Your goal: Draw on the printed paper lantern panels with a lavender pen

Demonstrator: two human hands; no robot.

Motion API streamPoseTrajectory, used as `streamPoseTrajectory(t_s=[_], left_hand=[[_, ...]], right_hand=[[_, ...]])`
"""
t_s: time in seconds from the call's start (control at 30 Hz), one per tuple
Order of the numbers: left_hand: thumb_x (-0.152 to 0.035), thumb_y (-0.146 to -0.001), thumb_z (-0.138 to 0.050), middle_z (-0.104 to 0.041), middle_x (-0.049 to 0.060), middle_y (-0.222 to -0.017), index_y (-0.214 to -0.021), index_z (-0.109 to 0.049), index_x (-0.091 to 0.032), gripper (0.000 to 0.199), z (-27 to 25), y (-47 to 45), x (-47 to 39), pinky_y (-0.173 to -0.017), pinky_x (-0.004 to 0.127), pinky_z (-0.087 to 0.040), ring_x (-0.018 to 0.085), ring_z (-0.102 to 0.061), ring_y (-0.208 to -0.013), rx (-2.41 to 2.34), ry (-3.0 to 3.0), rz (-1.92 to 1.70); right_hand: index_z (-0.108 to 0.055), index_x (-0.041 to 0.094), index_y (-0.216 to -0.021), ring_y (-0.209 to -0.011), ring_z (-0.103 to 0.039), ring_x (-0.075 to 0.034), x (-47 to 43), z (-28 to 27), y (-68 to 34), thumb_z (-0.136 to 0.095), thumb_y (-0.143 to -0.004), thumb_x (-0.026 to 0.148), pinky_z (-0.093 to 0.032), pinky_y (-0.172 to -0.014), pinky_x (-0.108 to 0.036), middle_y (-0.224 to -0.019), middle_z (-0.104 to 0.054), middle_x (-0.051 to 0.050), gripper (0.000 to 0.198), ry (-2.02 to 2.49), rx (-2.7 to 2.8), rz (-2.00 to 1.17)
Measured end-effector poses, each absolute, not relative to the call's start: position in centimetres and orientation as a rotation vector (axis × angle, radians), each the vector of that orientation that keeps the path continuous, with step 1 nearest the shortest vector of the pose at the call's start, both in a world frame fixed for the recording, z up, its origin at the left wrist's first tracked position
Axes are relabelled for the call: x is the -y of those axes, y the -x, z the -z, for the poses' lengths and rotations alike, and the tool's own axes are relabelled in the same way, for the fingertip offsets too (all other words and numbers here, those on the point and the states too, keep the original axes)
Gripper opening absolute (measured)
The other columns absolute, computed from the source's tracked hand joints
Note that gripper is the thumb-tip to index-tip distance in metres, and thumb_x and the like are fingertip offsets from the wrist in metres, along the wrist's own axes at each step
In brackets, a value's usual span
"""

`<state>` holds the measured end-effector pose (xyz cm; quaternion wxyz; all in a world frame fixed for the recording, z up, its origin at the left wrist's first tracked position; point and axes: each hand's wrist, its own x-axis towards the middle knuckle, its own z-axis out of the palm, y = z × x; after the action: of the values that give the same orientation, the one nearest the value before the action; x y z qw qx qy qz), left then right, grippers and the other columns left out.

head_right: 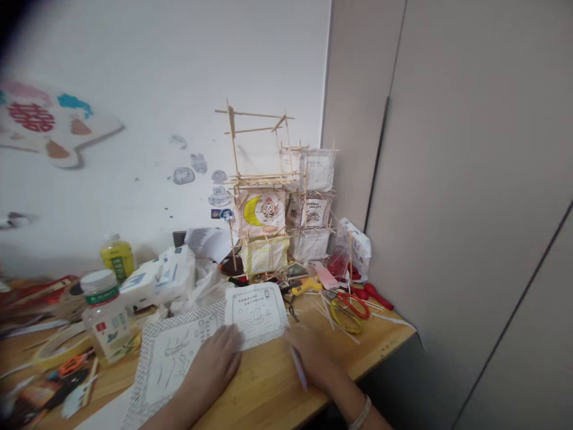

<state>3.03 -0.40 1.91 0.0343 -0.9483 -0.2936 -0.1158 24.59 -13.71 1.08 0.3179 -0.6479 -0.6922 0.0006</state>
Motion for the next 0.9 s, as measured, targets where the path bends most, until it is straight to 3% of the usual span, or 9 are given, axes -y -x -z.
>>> streamPoseTrajectory(t_s=[0.2,0.33,0.47,0.9], left_hand=[[-0.019,-0.090,-0.052,-0.047,0.018,-0.140,-0.123,-0.057,-0.013,0.034,-0.2,-3.0,-1.3,-0.105,0.051,-0.036,0.033,-0.041,-0.130,1.107,2.937,0.447],[-0.028,-0.091,-0.059,-0.049,0.012,-0.136,-0.120,-0.057,-0.015,0.032,0.5,-3.0,-2.2,-0.104,0.057,-0.034,0.031,-0.043,-0.128,1.209,2.988,0.592],[-0.031,-0.090,-0.061,-0.053,0.010,-0.130,-0.118,-0.058,-0.017,0.031,0.9,-3.1,-3.1,-0.099,0.054,-0.041,0.029,-0.050,-0.119,1.242,3.134,0.799],[-0.030,-0.092,-0.059,-0.058,0.009,-0.119,-0.117,-0.057,-0.016,0.029,-0.1,-3.5,-4.4,-0.084,0.044,-0.053,0.023,-0.060,-0.102,1.822,3.308,2.166]], right_hand=[[-0.068,0.019,-0.100,-0.101,-0.054,-0.023,13.9,-0.9,-24.7,-0.046,-0.087,0.009,-0.040,-0.090,-0.034,-0.105,-0.066,-0.009,0.027,1.829,1.693,-0.029],[-0.068,0.019,-0.096,-0.099,-0.055,-0.023,13.9,-1.0,-24.6,-0.047,-0.087,0.009,-0.040,-0.087,-0.033,-0.102,-0.067,-0.009,0.025,1.804,1.698,-0.040],[-0.067,0.018,-0.097,-0.100,-0.055,-0.023,14.1,-1.2,-24.5,-0.048,-0.086,0.009,-0.040,-0.088,-0.033,-0.103,-0.066,-0.010,0.024,1.786,1.709,-0.035],[-0.068,0.019,-0.094,-0.101,-0.054,-0.024,14.1,-1.0,-24.6,-0.044,-0.087,0.010,-0.041,-0.087,-0.032,-0.100,-0.066,-0.010,0.026,1.813,1.653,-0.102]])
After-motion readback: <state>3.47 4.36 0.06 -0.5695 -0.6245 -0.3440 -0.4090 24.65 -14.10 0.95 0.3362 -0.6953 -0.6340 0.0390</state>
